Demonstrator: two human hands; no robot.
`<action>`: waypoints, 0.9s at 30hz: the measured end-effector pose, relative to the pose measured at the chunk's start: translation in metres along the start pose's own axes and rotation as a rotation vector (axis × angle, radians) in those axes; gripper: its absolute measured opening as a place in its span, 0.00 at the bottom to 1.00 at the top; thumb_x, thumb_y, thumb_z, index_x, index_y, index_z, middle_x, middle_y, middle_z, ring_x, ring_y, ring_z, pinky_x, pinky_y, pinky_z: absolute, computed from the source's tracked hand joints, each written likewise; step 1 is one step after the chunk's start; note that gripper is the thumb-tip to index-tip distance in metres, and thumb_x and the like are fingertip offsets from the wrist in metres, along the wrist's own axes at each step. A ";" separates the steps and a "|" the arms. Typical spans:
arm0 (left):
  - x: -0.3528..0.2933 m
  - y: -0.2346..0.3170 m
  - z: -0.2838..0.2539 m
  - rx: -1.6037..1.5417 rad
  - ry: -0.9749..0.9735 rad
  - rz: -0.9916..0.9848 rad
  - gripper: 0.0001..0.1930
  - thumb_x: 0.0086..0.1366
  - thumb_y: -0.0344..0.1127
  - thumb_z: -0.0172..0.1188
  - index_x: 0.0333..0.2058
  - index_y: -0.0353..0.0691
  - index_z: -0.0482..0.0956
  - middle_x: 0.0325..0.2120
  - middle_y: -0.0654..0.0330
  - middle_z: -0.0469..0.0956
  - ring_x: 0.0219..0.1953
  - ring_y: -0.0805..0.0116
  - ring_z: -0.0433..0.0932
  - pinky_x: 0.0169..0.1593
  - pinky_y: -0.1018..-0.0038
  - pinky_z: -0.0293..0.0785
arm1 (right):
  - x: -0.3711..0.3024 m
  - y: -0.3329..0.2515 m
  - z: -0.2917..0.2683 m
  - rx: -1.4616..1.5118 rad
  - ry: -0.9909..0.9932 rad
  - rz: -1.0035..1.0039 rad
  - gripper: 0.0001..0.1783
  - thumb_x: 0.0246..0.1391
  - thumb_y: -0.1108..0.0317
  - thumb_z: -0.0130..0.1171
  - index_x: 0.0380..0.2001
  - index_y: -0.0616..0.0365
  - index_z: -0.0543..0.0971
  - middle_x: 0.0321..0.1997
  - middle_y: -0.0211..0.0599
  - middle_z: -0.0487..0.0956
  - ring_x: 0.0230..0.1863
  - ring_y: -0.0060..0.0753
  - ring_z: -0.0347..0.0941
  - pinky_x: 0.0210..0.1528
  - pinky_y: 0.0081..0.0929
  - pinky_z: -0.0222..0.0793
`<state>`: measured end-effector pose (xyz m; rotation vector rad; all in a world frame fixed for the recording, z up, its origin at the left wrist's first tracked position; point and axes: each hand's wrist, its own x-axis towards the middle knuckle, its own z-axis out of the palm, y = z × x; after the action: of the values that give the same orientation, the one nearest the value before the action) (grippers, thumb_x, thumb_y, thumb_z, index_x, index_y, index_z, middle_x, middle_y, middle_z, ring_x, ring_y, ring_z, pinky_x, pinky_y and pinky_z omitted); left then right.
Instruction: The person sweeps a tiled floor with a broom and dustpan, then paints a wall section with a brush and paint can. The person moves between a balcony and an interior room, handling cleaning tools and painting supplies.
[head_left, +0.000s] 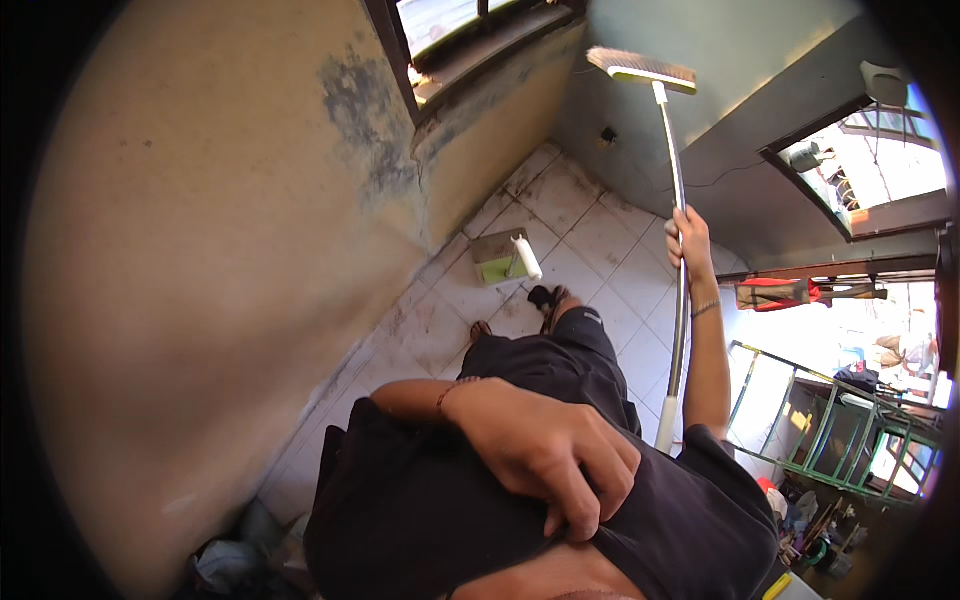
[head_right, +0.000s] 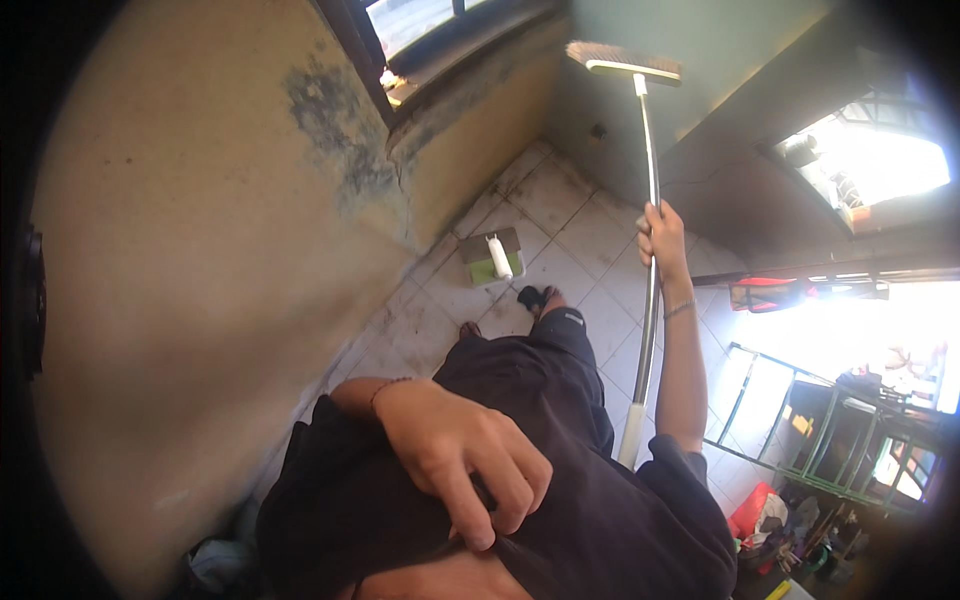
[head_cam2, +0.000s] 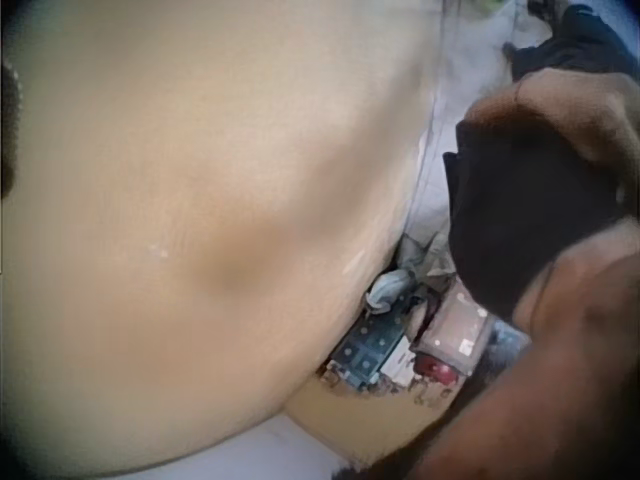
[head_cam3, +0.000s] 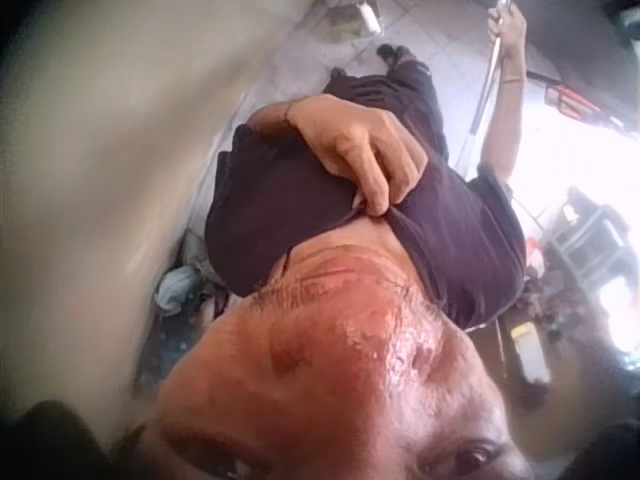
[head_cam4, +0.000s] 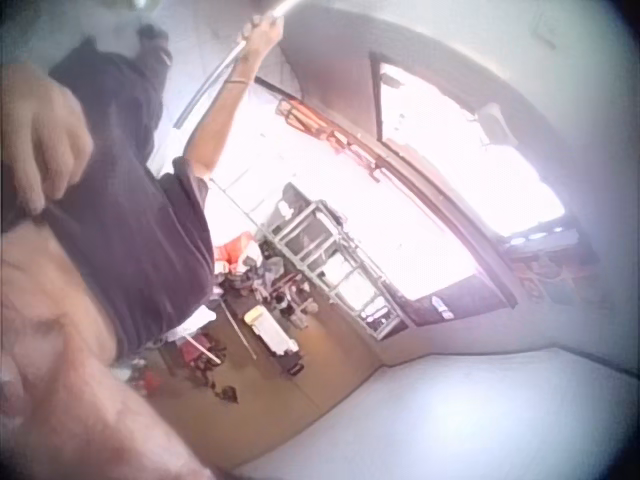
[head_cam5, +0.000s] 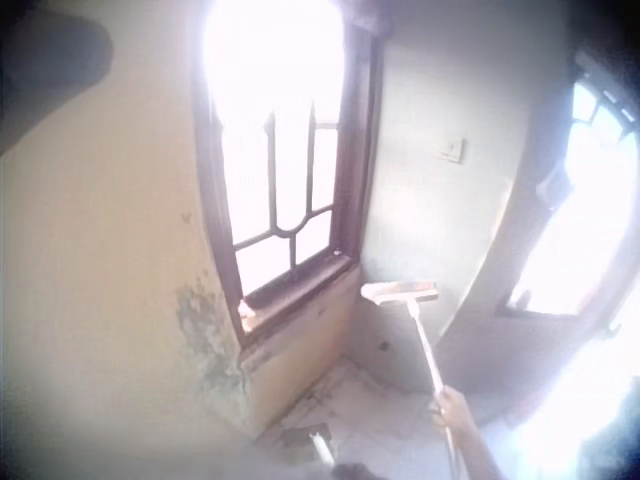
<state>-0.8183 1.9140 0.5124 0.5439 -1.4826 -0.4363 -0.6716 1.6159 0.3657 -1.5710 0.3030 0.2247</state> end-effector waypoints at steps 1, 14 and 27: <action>0.000 0.004 0.002 0.139 0.090 0.095 0.11 0.72 0.38 0.57 0.39 0.36 0.81 0.36 0.53 0.77 0.33 0.55 0.77 0.36 0.66 0.77 | 0.024 -0.002 0.006 0.008 -0.010 -0.014 0.08 0.70 0.62 0.47 0.34 0.50 0.67 0.21 0.23 0.65 0.11 0.11 0.57 0.08 0.16 0.51; 0.024 0.035 0.043 -0.442 1.065 0.086 0.10 0.68 0.36 0.57 0.40 0.34 0.73 0.36 0.54 0.75 0.35 0.61 0.78 0.40 0.69 0.75 | 0.216 -0.021 0.118 0.173 -0.046 0.123 0.07 0.67 0.70 0.46 0.37 0.57 0.60 0.21 0.29 0.65 0.14 0.16 0.53 0.12 0.17 0.49; -0.075 -0.007 -0.006 -0.022 1.322 -0.355 0.07 0.68 0.31 0.56 0.41 0.35 0.72 0.40 0.52 0.76 0.44 0.66 0.78 0.48 0.71 0.74 | 0.030 -0.014 0.125 -0.446 -0.144 0.050 0.12 0.67 0.62 0.49 0.42 0.61 0.71 0.24 0.28 0.69 0.14 0.16 0.62 0.11 0.20 0.60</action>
<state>-0.8161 1.9523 0.4478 0.8439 -0.1101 -0.2509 -0.6327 1.7396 0.3661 -1.9763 0.1862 0.4663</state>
